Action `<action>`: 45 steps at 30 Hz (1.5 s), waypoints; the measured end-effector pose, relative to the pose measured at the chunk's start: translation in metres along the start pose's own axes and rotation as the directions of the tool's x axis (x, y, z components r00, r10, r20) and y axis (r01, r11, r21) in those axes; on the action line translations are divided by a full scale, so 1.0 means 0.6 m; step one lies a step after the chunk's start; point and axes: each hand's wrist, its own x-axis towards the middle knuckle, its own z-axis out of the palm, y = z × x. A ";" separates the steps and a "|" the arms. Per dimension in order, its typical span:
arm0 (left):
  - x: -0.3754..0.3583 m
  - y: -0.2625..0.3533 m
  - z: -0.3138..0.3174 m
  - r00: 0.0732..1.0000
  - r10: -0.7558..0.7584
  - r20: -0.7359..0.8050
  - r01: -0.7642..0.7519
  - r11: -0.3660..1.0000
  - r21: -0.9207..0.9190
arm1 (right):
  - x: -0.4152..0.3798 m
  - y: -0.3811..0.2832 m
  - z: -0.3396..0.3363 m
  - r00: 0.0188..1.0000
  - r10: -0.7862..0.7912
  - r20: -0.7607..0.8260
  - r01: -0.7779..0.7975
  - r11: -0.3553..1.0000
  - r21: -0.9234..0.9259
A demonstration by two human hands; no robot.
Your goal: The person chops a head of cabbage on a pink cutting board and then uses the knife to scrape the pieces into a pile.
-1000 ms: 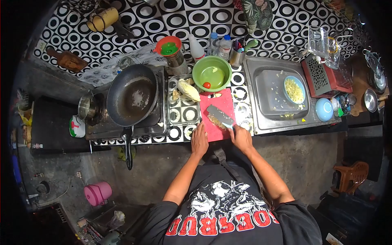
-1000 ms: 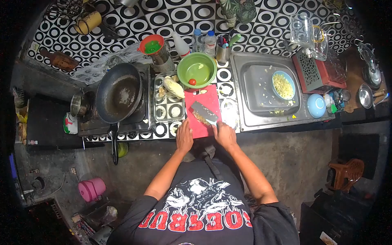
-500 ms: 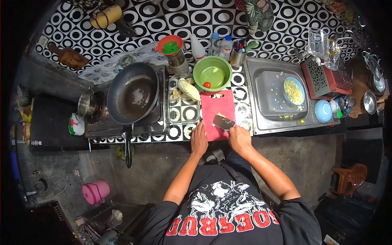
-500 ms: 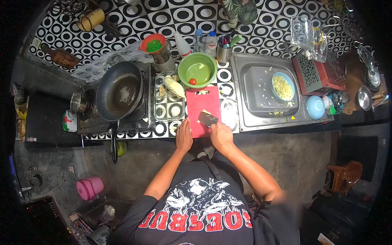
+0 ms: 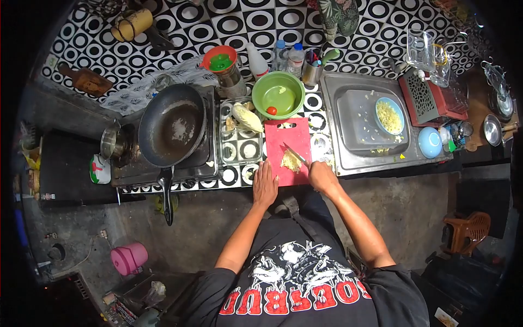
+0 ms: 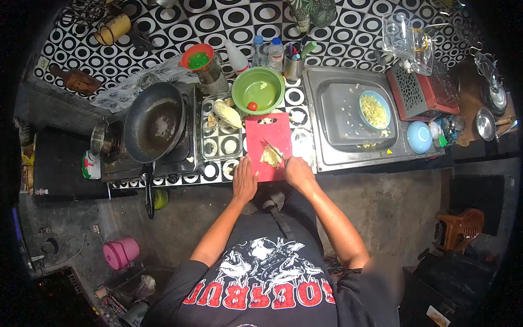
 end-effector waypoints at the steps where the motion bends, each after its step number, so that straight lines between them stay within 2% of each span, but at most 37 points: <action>1: 0.000 0.000 0.000 1.000 0.000 0.004 0.000 1.000 0.001 | -0.005 0.007 0.019 1.000 0.004 -0.022 -0.004 1.000 0.016; 2: 0.001 0.000 0.000 1.000 0.004 0.001 -0.004 1.000 -0.008 | -0.009 0.015 0.044 0.999 0.008 -0.044 -0.006 0.999 0.032; 3: 0.001 0.001 -0.001 1.000 0.008 0.000 -0.008 1.000 -0.019 | 0.004 0.068 0.114 0.989 -0.062 -0.131 0.067 0.997 0.032; 6: 0.002 0.004 -0.002 0.999 0.038 0.009 -0.038 0.999 0.009 | 0.001 0.072 0.125 0.985 0.036 -0.170 -0.023 0.997 0.075; 7: -0.001 0.003 0.000 0.999 0.036 0.015 -0.036 0.999 0.008 | 0.001 0.058 0.094 0.995 0.020 -0.097 -0.009 0.994 0.106; 11: 0.004 0.007 0.002 0.996 0.076 0.039 -0.078 0.996 0.037 | -0.015 0.019 0.053 0.992 0.047 -0.113 -0.039 0.996 0.080; 14: 0.001 0.004 0.006 0.996 0.087 0.029 -0.088 0.996 0.023 | -0.010 0.064 0.139 0.973 0.099 -0.207 -0.080 0.992 0.096; 17: 0.010 -0.002 0.007 0.996 0.092 0.001 -0.092 0.994 0.052 | 0.004 0.049 0.107 0.985 0.085 -0.151 -0.066 0.990 0.127; 20: 0.022 -0.001 -0.007 0.996 0.070 0.046 -0.071 0.997 0.007 | -0.003 0.019 0.039 0.993 0.053 -0.103 -0.032 0.979 0.201; 22: 0.026 -0.005 -0.010 0.993 0.073 0.096 -0.074 0.997 0.004 | 0.001 0.020 0.019 0.991 0.100 -0.091 -0.081 0.977 0.196; 26: 0.025 -0.011 0.007 0.992 0.108 0.067 -0.108 0.994 -0.003 | -0.006 0.020 0.020 0.986 0.126 -0.105 -0.107 0.979 0.172; 29: 0.015 -0.005 0.010 0.993 0.100 0.056 -0.098 0.994 -0.038 | -0.004 0.069 0.133 0.967 0.159 -0.197 -0.133 0.982 0.138; 32: 0.034 -0.002 0.007 0.994 0.103 0.045 -0.100 0.993 -0.063 | -0.013 0.044 0.102 0.975 0.126 -0.181 -0.101 0.984 0.146; 34: 0.033 0.002 0.007 0.990 0.093 0.102 -0.089 0.995 -0.038 | -0.015 0.039 0.080 0.981 0.102 -0.167 -0.073 0.983 0.168; 36: 0.035 -0.002 0.009 0.989 0.091 0.117 -0.086 0.995 -0.042 | -0.018 0.030 0.058 0.968 0.201 -0.150 -0.175 0.969 0.173; 37: 0.036 -0.004 0.011 0.988 0.097 0.122 -0.095 0.995 -0.022 | -0.012 0.044 0.082 0.959 0.245 -0.143 -0.215 0.956 0.200; 40: 0.041 -0.003 0.011 0.985 0.113 0.133 -0.112 0.994 -0.013 | 0.004 0.071 0.099 0.967 0.196 -0.162 -0.154 0.958 0.241; 42: 0.033 -0.001 0.010 0.982 0.111 0.152 -0.108 0.994 -0.025 | 0.024 0.079 0.071 0.982 0.181 -0.053 -0.167 0.964 0.208; 45: 0.045 0.008 0.009 0.986 0.125 0.105 -0.118 0.990 -0.079 | 0.005 0.051 0.003 0.982 0.186 -0.017 -0.179 0.963 0.199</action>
